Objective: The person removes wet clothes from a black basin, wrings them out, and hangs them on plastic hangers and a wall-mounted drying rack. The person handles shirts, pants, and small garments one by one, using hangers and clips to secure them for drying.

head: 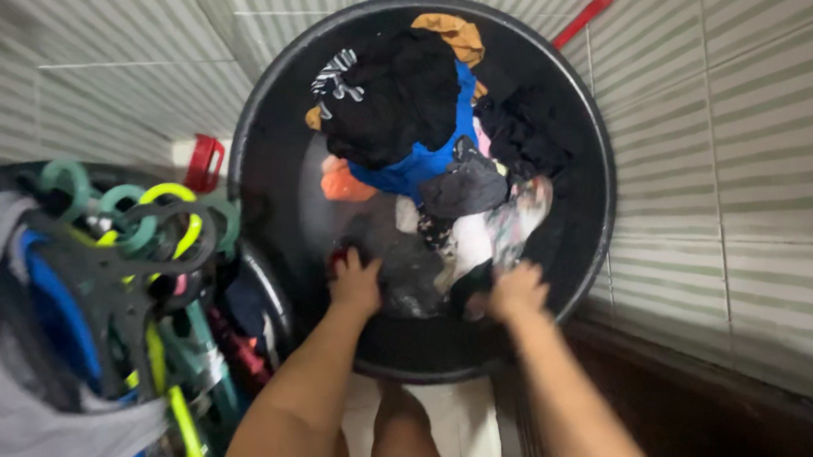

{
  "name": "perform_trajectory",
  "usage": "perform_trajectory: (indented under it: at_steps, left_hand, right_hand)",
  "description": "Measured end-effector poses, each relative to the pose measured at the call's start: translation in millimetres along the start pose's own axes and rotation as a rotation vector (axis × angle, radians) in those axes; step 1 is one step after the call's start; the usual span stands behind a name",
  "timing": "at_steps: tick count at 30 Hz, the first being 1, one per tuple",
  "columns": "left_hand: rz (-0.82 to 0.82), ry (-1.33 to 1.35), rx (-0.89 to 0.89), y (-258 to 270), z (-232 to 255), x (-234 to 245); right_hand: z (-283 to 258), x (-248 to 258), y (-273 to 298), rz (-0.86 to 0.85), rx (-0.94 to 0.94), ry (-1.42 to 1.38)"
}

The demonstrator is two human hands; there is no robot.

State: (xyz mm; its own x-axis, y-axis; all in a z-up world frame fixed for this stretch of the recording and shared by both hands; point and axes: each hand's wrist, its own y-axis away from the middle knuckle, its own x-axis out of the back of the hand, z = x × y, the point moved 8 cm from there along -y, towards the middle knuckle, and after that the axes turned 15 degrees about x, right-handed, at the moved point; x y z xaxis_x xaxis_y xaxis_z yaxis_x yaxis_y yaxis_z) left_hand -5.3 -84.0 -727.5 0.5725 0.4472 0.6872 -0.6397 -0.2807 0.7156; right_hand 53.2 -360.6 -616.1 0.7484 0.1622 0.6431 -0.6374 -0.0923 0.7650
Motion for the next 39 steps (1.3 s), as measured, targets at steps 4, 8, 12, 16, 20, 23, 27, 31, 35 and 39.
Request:
perform_trajectory:
  at_steps: [4,8,12,16,20,23,27,31,35,39]
  left_hand:
    - [0.093,-0.241,-0.114,2,1,-50]
    - [-0.060,-0.208,-0.180,46,38,-46]
    - [-0.143,0.176,-0.099,85,51,15]
    - [0.165,0.542,-0.461,138,62,109]
    - [0.282,0.806,-0.644,203,77,195]
    - [0.390,0.868,-0.690,246,97,267]
    - [0.209,0.999,-0.786,297,133,342]
    - [0.024,1.184,-0.816,317,136,379]
    - [-0.262,1.433,-0.890,311,115,379]
    - [0.539,0.973,-0.575,311,67,376]
  right_hand:
    - [-37,-69,-22,0.188,0.016,0.028]
    - [-64,-99,-36,0.297,0.235,-0.027]
    - [-55,-50,-11,0.466,0.355,-0.401]
    - [-4,75,85,0.853,0.523,-0.726]
    - [12,178,172,0.818,0.425,-0.881]
    - [-16,239,225,0.871,0.668,-1.152]
    - [-67,296,280,0.898,0.921,-0.797]
    - [-89,339,316,0.908,0.818,-0.717]
    - [-102,355,316,0.913,0.524,-0.678]
    - [-118,366,337,1.113,0.717,-0.872]
